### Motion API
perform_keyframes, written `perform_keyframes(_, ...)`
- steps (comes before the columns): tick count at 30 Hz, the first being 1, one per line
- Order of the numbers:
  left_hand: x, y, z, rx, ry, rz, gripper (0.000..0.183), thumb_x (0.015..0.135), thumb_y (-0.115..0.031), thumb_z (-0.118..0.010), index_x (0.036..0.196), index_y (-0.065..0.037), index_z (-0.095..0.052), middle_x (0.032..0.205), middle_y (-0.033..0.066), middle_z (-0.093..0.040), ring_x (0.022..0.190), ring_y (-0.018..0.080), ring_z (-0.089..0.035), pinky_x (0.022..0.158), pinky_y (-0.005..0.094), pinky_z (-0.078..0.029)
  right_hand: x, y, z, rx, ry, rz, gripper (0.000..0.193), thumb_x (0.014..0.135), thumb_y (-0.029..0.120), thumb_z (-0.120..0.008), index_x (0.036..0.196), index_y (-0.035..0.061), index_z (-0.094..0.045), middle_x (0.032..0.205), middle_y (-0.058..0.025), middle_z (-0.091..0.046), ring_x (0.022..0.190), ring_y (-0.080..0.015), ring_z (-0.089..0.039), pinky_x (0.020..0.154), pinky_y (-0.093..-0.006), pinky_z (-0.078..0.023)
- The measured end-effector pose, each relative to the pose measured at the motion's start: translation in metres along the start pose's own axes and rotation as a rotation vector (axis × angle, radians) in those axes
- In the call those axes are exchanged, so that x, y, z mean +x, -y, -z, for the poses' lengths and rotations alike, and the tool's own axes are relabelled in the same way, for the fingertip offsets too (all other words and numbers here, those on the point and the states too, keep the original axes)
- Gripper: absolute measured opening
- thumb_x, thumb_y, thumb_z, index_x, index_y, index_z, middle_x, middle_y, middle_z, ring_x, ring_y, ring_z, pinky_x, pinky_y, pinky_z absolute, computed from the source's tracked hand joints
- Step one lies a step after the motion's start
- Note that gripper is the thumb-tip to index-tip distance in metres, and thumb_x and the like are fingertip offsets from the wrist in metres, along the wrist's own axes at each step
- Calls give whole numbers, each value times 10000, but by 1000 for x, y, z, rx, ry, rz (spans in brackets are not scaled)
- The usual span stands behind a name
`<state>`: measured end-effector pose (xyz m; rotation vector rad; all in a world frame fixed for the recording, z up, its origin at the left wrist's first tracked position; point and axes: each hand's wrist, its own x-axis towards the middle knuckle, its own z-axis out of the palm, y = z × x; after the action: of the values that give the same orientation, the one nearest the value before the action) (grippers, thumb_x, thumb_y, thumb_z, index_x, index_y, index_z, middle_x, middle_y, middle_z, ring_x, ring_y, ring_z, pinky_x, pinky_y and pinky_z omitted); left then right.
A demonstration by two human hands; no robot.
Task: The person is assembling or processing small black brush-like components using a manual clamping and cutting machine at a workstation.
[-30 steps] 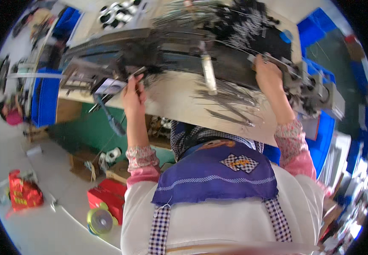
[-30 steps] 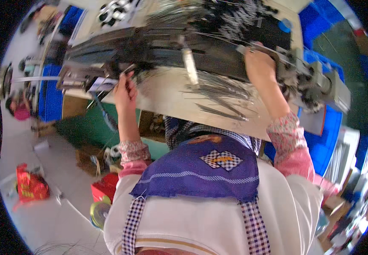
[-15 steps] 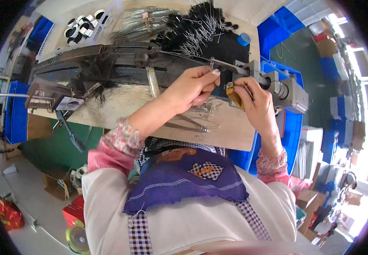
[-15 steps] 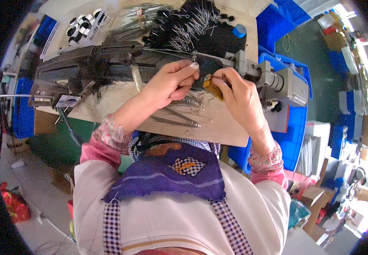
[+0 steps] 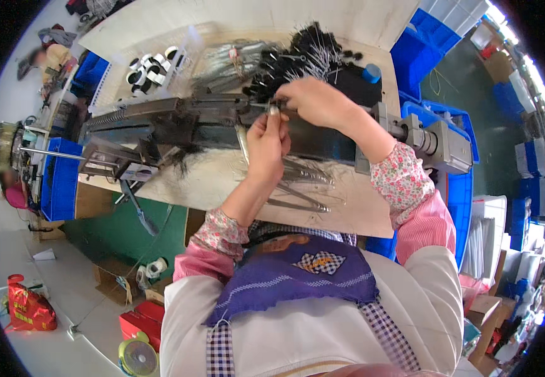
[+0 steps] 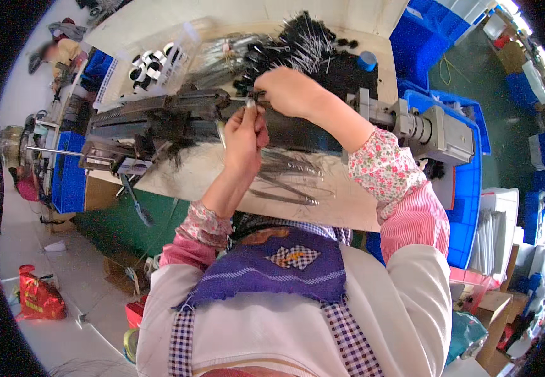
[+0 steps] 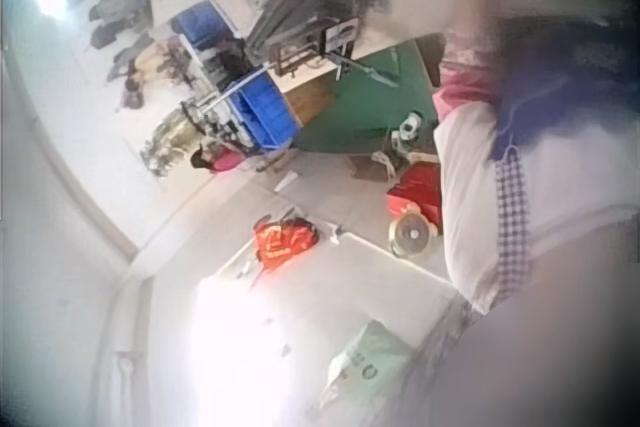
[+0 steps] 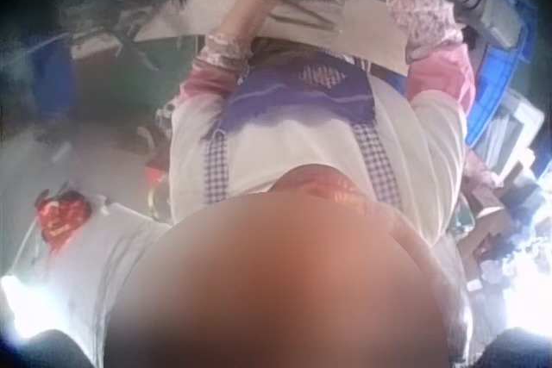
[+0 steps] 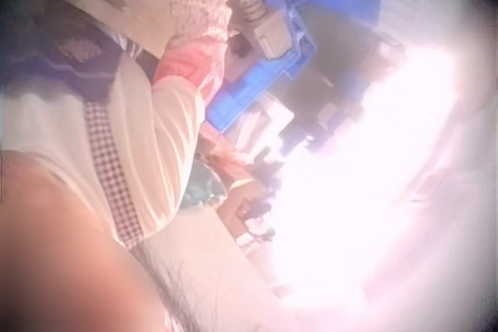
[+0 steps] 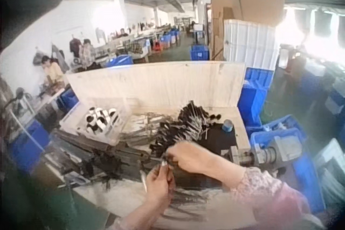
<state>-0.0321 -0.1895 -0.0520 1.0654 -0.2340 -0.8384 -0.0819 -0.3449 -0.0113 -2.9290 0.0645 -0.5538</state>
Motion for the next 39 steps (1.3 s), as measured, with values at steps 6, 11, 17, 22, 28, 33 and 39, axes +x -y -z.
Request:
perform_keyframes(6, 0, 2, 1, -97, -16, 23, 215, 982, -210, -490, 822, -75, -538, 559, -40, -385, 422, 61, -306, 391, 236, -215, 7, 5, 19, 640, 312, -308, 295, 861, 84, -577, 1122, -51, -608, 829, -110, -666, 666, -120, -605, 624, -279, -514)
perform_keyframes(11, 1, -1, 6, -161, 68, 19, 231, 985, -220, -494, 816, -68, -533, 545, -41, -370, 420, 66, -306, 405, 237, -238, 20, 8, 34, 708, 453, -419, 297, 881, 72, -563, 1135, -78, -595, 824, -117, -662, 630, -131, -609, 610, -270, -513)
perform_keyframes(17, 0, 4, 1, -154, 3, 35, 218, 984, -219, -499, 831, -68, -537, 564, -43, -355, 434, 75, -286, 421, 246, -223, 5, 4, 14, 560, 266, -203, 263, 859, 41, -582, 1105, -40, -628, 840, -114, -675, 675, -144, -626, 659, -289, -530)
perform_keyframes(22, -2, 4, 7, -160, 5, 31, 221, 986, -221, -492, 833, -66, -532, 561, -40, -368, 424, 76, -302, 421, 245, -244, 2, 8, 9, 662, 273, -251, 254, 859, 58, -589, 1090, -36, -636, 859, -122, -675, 680, -151, -636, 649, -290, -531)
perform_keyframes(28, -2, -3, 3, -170, 42, 50, 250, 989, -264, -489, 846, -62, -527, 561, -28, -390, 423, 83, -323, 419, 256, -275, 12, -8, 15, 900, 385, -424, 287, 887, 85, -583, 1128, -70, -593, 1013, -106, -646, 682, -129, -624, 656, -262, -545)
perform_keyframes(33, 7, 2, 12, 96, 161, 45, 368, 1001, -393, -420, 983, -44, -536, 784, 63, -577, 661, 165, -572, 604, 282, -465, 25, -11, 26, 993, 497, -531, 339, 900, 98, -599, 1207, -40, -563, 823, -116, -650, 628, -148, -624, 590, -268, -528)
perform_keyframes(39, 5, -15, -8, -545, 294, 232, 743, 949, -596, -322, 1332, 41, -322, 1358, 179, -412, 1312, 293, -369, 1101, 416, -297, 23, 1, 43, 708, 560, -412, 372, 965, 233, -497, 1296, 67, -532, 877, -107, -609, 698, -180, -607, 679, -315, -510)
